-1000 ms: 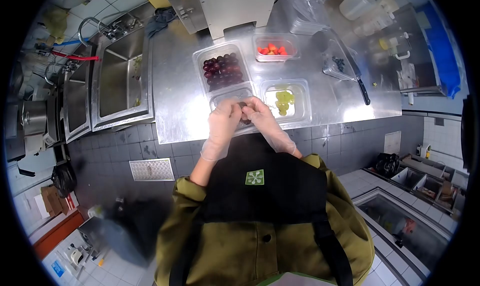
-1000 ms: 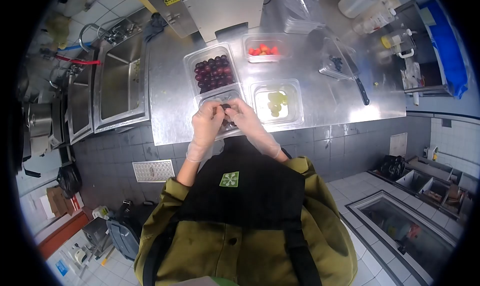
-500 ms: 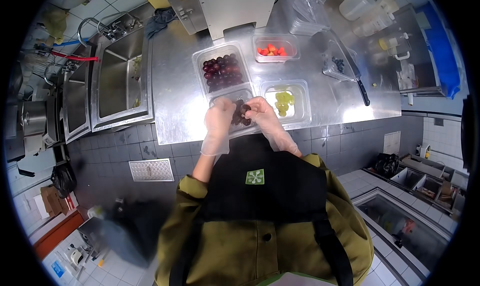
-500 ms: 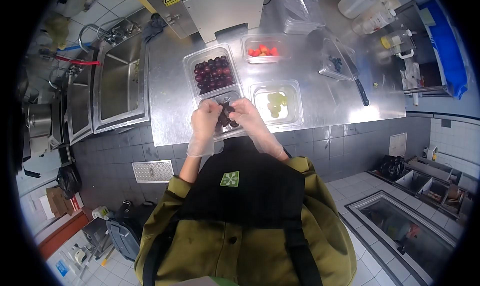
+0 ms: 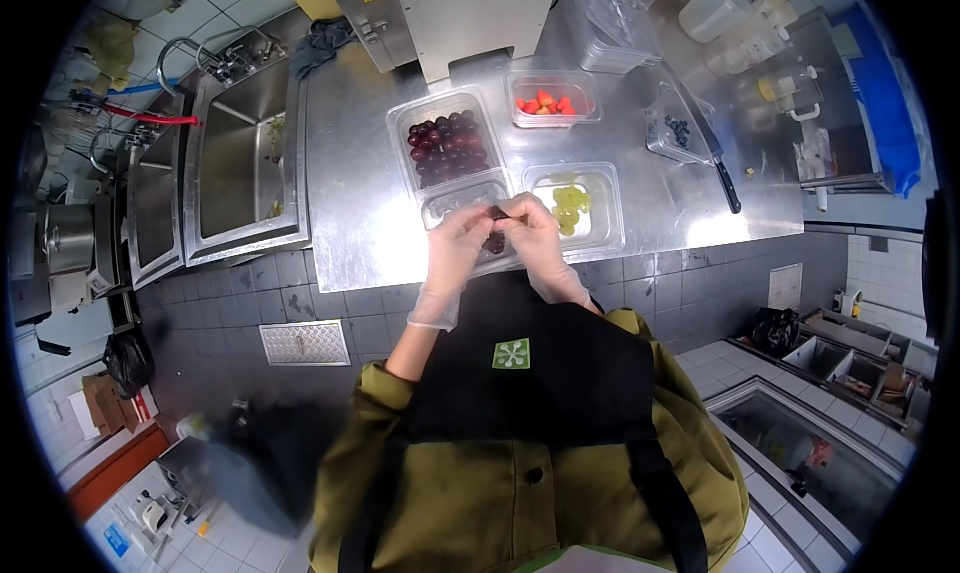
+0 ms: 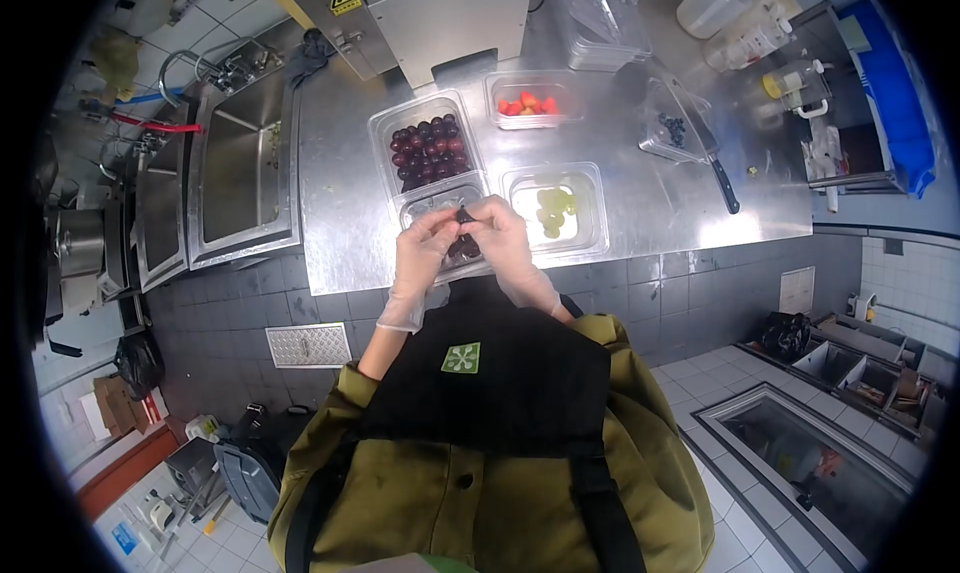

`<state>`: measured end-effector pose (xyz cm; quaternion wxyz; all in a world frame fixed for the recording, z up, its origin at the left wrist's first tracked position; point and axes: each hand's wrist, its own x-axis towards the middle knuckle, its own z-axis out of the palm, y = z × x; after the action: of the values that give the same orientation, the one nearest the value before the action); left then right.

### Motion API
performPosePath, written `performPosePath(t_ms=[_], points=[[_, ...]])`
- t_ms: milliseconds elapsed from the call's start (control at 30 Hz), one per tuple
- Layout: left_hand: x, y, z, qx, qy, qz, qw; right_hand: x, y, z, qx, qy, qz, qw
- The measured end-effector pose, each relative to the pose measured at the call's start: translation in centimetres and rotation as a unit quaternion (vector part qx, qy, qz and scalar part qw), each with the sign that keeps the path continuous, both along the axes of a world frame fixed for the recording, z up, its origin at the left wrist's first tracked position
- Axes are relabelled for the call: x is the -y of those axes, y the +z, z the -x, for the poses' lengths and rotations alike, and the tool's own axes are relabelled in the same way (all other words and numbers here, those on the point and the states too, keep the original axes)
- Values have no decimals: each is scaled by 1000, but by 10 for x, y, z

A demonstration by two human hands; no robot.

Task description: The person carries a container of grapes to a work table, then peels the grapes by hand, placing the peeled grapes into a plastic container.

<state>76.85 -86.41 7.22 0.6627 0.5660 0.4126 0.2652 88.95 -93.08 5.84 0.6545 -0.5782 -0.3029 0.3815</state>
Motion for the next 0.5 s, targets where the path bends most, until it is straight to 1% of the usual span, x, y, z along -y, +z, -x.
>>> performPosePath(t_ms=[67,167,267,367,500], points=[[0,4,-1,8,-14,15,1000,-1,-14,-4,115,-18,-42,992],[2,9,-3,39,-7,80,996,-2,-8,-3,114,-36,-38,992],[1,9,-3,78,0,116,990,-1,1,-2,124,-37,-46,990],[0,16,-3,85,0,160,983,-3,2,0,99,-54,-60,992],[0,21,-2,96,9,161,982,-1,15,4,138,-46,-67,987]])
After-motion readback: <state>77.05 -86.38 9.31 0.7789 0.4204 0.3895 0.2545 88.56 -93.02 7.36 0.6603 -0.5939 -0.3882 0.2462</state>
